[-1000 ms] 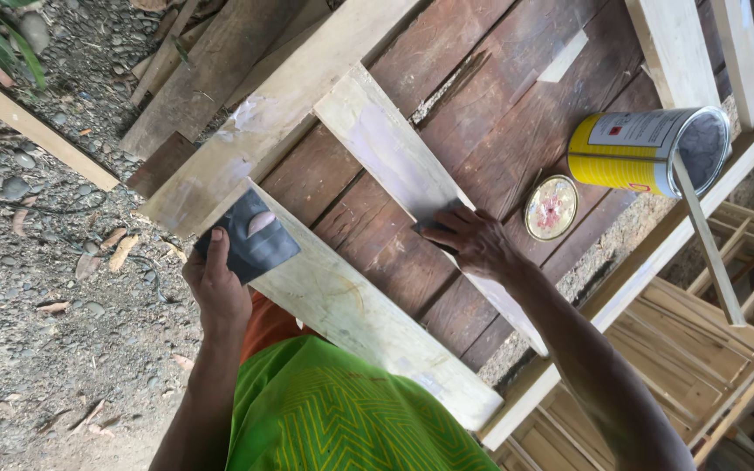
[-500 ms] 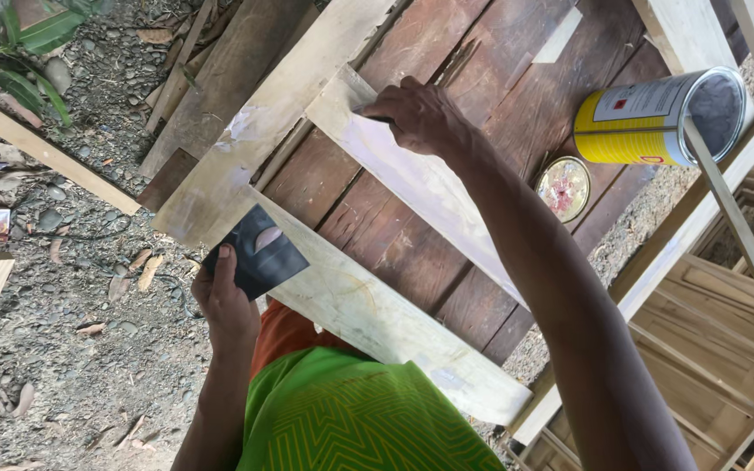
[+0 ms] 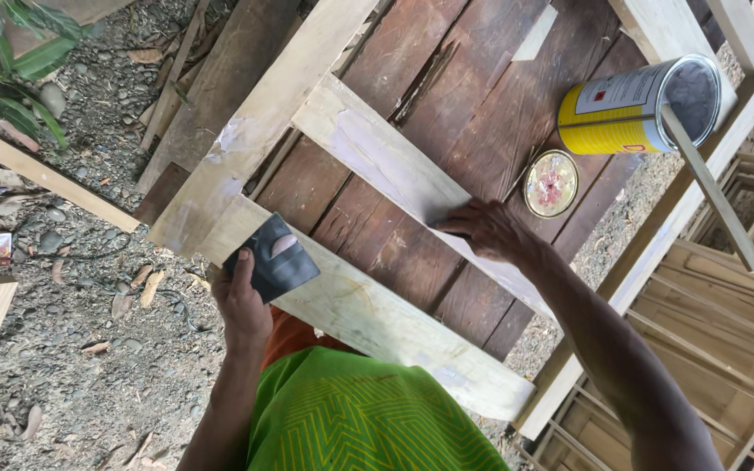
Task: The person scoops wood filler from a can using a putty knife and applies it to gaps and joints on a wooden frame. They smooth the filler along the wood surfaces and scrape excess material back onto the knife.
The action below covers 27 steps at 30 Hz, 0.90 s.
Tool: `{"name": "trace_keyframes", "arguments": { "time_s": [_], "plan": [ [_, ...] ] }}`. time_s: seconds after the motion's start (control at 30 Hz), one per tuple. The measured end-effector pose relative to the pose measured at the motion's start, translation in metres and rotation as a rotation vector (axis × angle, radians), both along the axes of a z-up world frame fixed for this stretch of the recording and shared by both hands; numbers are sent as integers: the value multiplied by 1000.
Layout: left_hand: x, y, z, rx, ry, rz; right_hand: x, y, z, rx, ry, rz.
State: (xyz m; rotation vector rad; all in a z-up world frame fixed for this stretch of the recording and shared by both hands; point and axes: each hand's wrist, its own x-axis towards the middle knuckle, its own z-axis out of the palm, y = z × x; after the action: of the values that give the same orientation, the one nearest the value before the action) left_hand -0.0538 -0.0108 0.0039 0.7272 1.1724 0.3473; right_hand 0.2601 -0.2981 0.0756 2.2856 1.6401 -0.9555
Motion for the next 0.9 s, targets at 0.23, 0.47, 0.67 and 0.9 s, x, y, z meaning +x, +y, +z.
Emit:
{"name": "trace_keyframes", "arguments": {
  "time_s": [0.23,0.47,0.67,0.9],
  "plan": [
    [64,-57,-17,-321,-73,-77,-64,5,37,522,273,-651],
    [104,-78,13,-468,-237,-77,-135,61,62,746,2,-519],
    [88,-21,13,-320,-414,10,-77,83,63,682,-88,-107],
    [35,0,9,-337,-348,81,24,177,-17,698,-111,29]
  ]
}}
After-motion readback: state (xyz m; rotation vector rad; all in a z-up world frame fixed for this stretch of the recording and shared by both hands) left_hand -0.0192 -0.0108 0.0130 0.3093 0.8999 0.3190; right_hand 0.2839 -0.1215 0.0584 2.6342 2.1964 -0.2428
